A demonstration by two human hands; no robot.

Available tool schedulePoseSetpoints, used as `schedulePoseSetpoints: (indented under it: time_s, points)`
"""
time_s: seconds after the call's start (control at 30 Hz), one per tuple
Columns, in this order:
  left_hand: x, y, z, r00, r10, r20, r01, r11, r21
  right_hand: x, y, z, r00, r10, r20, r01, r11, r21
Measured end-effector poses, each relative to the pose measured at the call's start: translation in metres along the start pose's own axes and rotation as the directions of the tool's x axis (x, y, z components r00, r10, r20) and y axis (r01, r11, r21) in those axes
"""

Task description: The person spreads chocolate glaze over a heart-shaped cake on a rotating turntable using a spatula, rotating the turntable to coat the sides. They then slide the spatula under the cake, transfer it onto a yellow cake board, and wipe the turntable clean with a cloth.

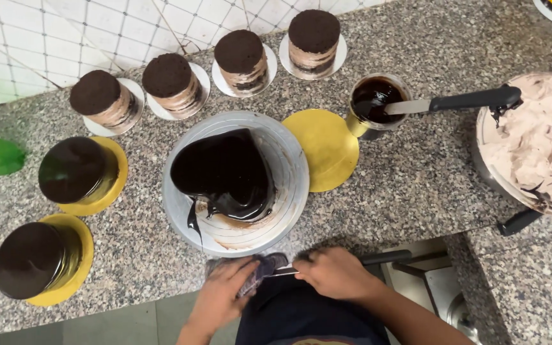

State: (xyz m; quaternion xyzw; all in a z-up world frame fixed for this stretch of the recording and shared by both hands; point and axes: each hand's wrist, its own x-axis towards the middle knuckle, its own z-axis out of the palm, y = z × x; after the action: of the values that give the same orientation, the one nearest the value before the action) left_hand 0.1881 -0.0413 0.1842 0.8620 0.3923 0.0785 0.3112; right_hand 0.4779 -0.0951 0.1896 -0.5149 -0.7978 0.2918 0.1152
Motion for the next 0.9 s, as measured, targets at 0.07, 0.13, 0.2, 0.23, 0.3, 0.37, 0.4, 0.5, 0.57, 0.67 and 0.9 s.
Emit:
schedulePoseSetpoints:
  time_s: [0.07, 0.13, 0.2, 0.23, 0.3, 0.37, 0.4, 0.5, 0.57, 0.67, 0.9]
  points:
    - [0.001, -0.015, 0.006, 0.999, -0.006, 0.036, 0.005, 0.999, 0.032, -0.002, 0.001, 0.004, 1.0, -0.014, 0.009, 0.014, 1.0, -0.024]
    - [0.002, -0.029, 0.012, 0.982, -0.139, 0.129, 0.114, 0.976, 0.185, -0.006, 0.002, 0.01, 0.986, -0.103, -0.133, 0.097, 0.994, -0.054]
    - [0.007, -0.023, 0.002, 0.965, -0.141, 0.22, 0.099, 0.977, 0.191, -0.01, 0.005, 0.01, 0.99, -0.074, -0.121, 0.069, 0.997, -0.043]
    - [0.01, -0.019, -0.003, 0.94, -0.143, 0.309, 0.085, 0.977, 0.195, -0.011, 0.008, 0.009, 0.993, -0.045, -0.107, 0.042, 0.999, -0.031]
    - [0.013, -0.006, -0.018, 0.932, -0.147, 0.332, 0.15, 0.989, 0.016, -0.016, 0.011, 0.005, 0.997, 0.019, -0.074, -0.02, 1.0, -0.018]
    - [0.012, -0.009, -0.019, 0.922, -0.148, 0.358, 0.216, 0.964, -0.158, -0.02, 0.015, 0.005, 0.996, 0.083, -0.042, -0.083, 0.997, -0.003]
    - [0.008, -0.018, -0.013, 0.916, -0.159, 0.367, 0.265, 0.93, -0.257, -0.021, 0.017, 0.006, 0.993, 0.113, -0.039, -0.113, 0.993, 0.017]
    - [0.008, -0.013, -0.007, 0.956, -0.079, 0.283, 0.165, 0.942, -0.294, -0.02, 0.02, 0.006, 0.984, 0.176, -0.001, -0.176, 0.982, 0.065]
    - [0.011, -0.002, -0.006, 0.981, 0.018, 0.192, 0.025, 0.975, -0.221, -0.019, 0.018, 0.006, 0.978, 0.206, 0.04, -0.208, 0.974, 0.092]
    - [0.012, 0.0, -0.003, 0.993, -0.039, 0.115, 0.058, 0.985, -0.165, -0.018, 0.014, 0.008, 0.984, 0.171, 0.05, -0.172, 0.985, 0.019]
    - [0.003, -0.054, 0.005, 0.985, -0.091, 0.144, 0.07, 0.987, 0.144, -0.037, 0.025, 0.017, 0.999, -0.002, -0.037, 0.001, 1.0, -0.011]
